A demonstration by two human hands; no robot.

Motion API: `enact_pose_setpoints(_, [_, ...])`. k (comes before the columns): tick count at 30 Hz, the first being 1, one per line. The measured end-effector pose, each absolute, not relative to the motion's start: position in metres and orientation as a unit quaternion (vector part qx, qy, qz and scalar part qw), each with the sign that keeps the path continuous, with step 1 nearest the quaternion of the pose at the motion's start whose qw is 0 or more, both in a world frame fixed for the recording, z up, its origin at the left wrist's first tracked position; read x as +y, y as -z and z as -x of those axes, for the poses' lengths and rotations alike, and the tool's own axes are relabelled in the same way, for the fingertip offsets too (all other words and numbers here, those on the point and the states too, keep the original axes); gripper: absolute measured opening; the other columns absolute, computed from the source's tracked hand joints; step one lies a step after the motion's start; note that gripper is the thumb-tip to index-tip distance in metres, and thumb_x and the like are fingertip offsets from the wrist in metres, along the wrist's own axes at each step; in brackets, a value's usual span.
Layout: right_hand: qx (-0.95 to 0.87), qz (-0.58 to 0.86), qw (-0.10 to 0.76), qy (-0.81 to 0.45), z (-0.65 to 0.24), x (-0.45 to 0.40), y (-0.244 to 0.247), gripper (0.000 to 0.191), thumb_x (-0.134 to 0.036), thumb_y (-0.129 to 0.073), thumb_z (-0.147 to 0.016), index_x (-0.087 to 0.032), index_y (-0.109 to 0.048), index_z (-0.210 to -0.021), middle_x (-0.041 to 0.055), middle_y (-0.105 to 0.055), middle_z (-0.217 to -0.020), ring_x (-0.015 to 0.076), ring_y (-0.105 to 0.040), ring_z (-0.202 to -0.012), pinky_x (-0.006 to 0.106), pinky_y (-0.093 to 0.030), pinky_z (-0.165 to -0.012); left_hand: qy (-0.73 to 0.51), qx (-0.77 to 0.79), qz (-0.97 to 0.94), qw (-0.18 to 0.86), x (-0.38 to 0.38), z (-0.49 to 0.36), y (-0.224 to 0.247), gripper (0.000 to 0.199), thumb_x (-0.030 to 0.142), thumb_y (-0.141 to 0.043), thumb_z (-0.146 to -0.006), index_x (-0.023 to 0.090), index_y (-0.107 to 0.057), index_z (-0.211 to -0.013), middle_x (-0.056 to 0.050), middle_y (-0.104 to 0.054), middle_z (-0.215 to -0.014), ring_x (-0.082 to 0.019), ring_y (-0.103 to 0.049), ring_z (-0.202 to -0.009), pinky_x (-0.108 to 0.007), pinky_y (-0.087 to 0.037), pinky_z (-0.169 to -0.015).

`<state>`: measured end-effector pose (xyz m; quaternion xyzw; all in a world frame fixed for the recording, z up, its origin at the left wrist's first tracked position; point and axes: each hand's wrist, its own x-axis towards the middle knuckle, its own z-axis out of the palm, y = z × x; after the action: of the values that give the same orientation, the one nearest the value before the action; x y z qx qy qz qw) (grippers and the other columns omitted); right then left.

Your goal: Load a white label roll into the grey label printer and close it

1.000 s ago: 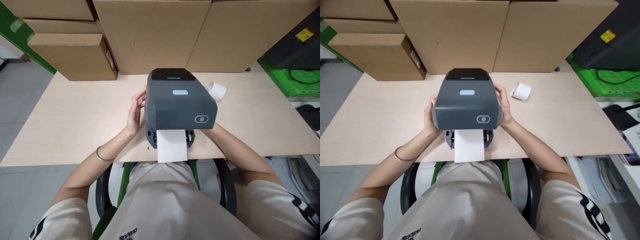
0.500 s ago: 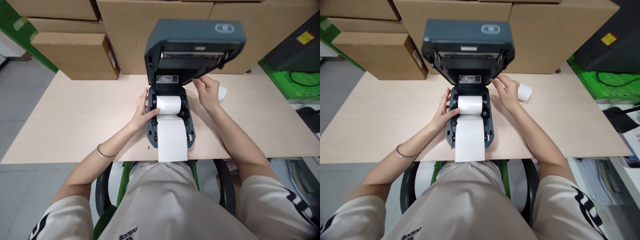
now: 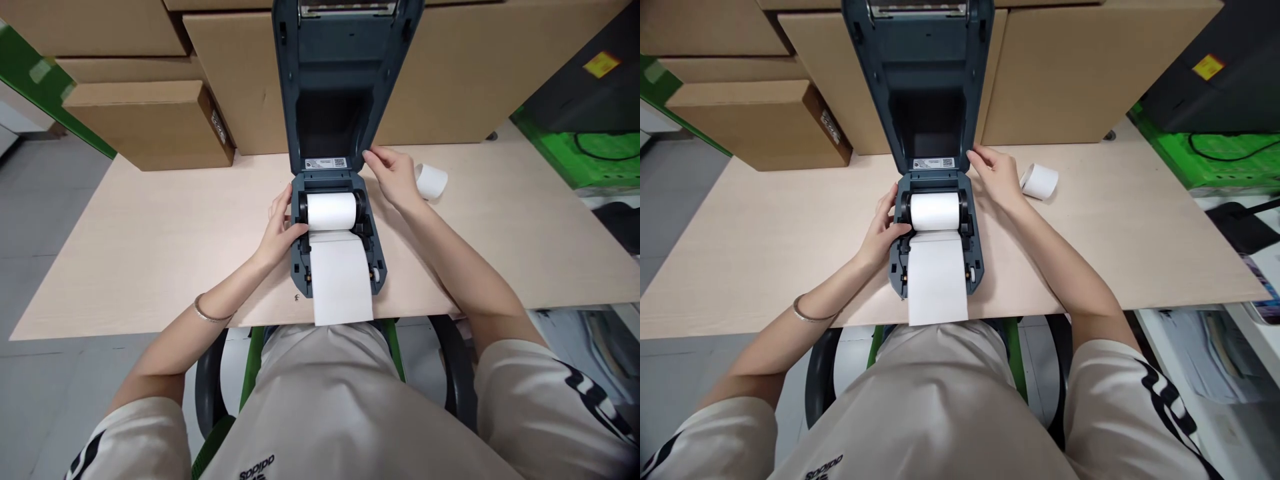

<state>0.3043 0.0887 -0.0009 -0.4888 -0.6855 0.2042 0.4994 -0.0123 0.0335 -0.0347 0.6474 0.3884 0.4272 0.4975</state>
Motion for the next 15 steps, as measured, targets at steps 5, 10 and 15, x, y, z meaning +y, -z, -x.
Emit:
enact_pose_setpoints(5, [-0.664, 0.604, 0.432, -0.085, -0.3, 0.069, -0.028, 0.063, -0.083, -0.058, -0.104, -0.023, -0.074, -0.117, 0.0126, -0.079, -0.117, 0.0368, -0.075, -0.118, 0.063, -0.058, -0.114, -0.409, 0.371, -0.681, 0.481, 0.043, 0.017, 0.047, 0.104, 0.033, -0.077, -0.081, 0.038, -0.038, -0.177, -0.007, -0.038, -0.186, -0.04, -0.045, -0.166, -0.049, -0.052, -0.126])
enact_pose_setpoints(10, [-0.8, 0.529, 0.278, -0.059, -0.278, 0.031, -0.066, 0.027, -0.05, -0.07, -0.101, -0.025, -0.074, -0.113, 0.0104, -0.078, -0.114, 0.0342, -0.074, -0.111, 0.061, -0.055, -0.115, -0.426, 0.375, -0.672, 0.476, 0.039, 0.013, 0.043, 0.102, 0.032, -0.071, -0.081, 0.028, -0.04, -0.178, -0.011, -0.047, -0.184, -0.039, -0.055, -0.161, -0.042, -0.061, -0.113])
enact_pose_setpoints(15, [-0.884, 0.444, 0.12, -0.085, -0.258, 0.02, -0.059, 0.073, -0.049, -0.078, -0.089, -0.018, -0.068, -0.155, 0.0184, -0.073, -0.153, 0.0462, -0.065, -0.141, 0.068, -0.044, -0.124, -0.43, 0.388, -0.651, 0.49, 0.034, 0.01, 0.035, 0.105, 0.031, -0.071, -0.079, 0.019, -0.039, -0.179, -0.014, -0.066, -0.169, -0.039, -0.064, -0.154, -0.041, -0.065, -0.106])
